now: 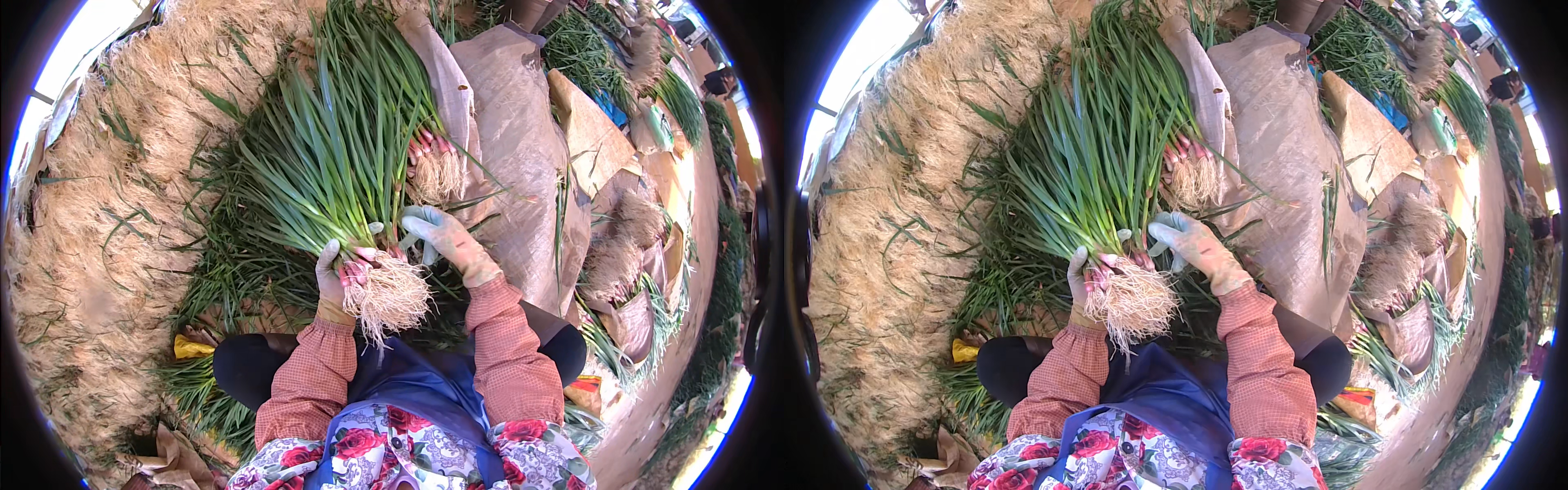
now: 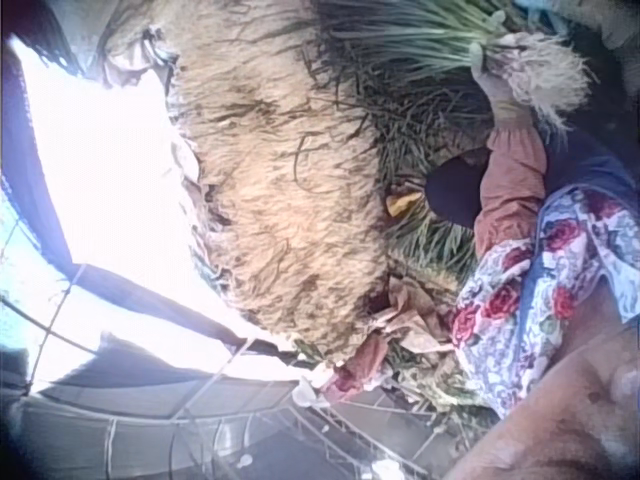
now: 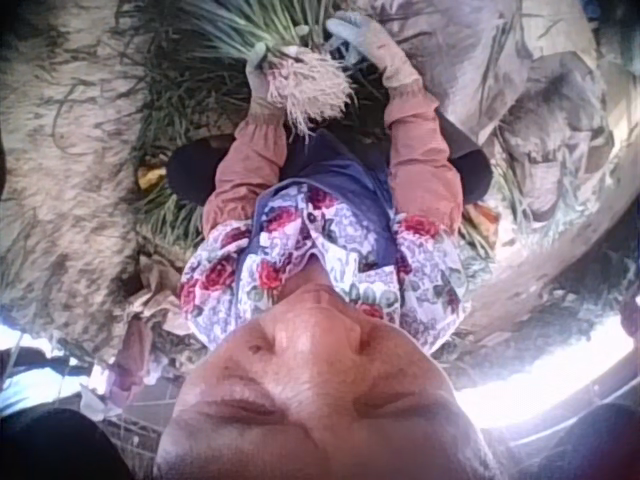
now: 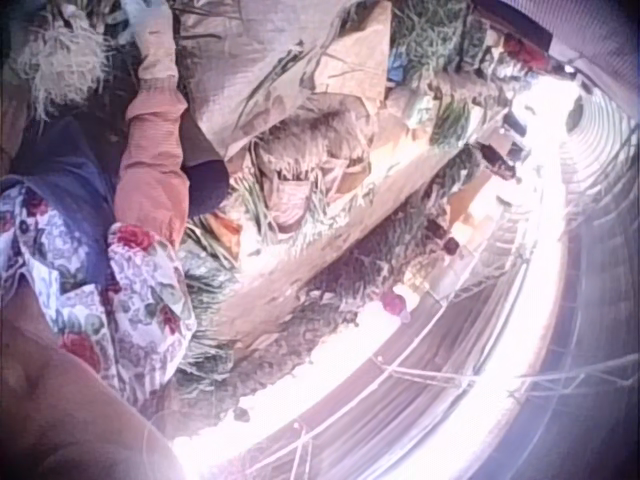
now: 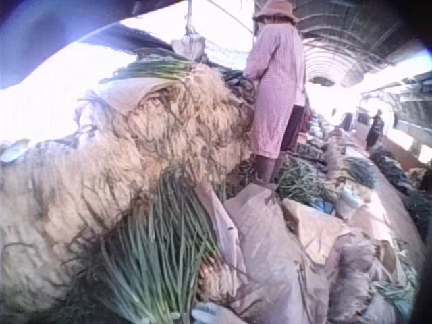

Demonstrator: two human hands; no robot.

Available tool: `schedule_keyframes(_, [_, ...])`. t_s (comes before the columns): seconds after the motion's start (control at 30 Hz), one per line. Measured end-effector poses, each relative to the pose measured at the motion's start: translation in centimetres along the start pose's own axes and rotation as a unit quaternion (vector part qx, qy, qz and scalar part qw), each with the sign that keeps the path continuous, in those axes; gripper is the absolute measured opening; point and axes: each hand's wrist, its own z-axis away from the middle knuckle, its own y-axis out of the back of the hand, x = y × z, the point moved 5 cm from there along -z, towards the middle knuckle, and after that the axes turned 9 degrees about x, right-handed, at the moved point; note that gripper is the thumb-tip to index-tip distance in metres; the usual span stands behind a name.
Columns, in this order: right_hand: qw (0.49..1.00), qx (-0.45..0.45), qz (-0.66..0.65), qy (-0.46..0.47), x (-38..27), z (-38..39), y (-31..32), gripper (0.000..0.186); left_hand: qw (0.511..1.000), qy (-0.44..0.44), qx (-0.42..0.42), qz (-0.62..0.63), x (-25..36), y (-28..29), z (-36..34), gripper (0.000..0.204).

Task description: The person sits on the ground and trims the roots and green tops of spring onions by hand. They gather the trimmed onions into a bundle and place them aside.

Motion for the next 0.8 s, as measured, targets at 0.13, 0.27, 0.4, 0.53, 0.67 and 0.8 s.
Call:
schedule_keyframes(0.13, [0.966, 0.234, 0.055, 0.091, 0.0, -1.9, 0.6, 0.053, 0.999, 0.025, -0.037, -0.026, -0.2, 1.4, -0.5, 0.067])
schedule_keyframes(0.27, [0.942, 0.089, 0.300, 0.121, -3.1, -2.1, -2.8, 0.059, 0.999, 0.013, -0.009, -0.034, 0.6, 4.4, -0.5, 0.064])
schedule_keyframes(0.4, [0.985, 0.172, 0.020, -0.007, -0.5, -5.4, 0.9, 0.045, 0.999, -0.009, -0.031, 0.034, 0.4, -0.9, 1.3, 0.059])
schedule_keyframes(0.53, [0.873, 0.310, 0.331, 0.178, -2.2, -4.9, 2.8, 0.059, 0.993, 0.019, -0.105, 0.053, 1.1, -0.4, 1.9, 0.069])
schedule_keyframes(0.67, [0.996, -0.079, -0.002, -0.036, 0.2, -4.1, -5.3, 0.058, 0.991, 0.030, -0.103, 0.077, 0.7, -2.0, 2.1, 0.071])
schedule_keyframes(0.8, [0.945, -0.027, -0.327, -0.011, 0.3, -3.3, -7.7, 0.021, 0.996, 0.019, -0.083, 0.031, 1.1, -0.8, 2.1, 0.070])
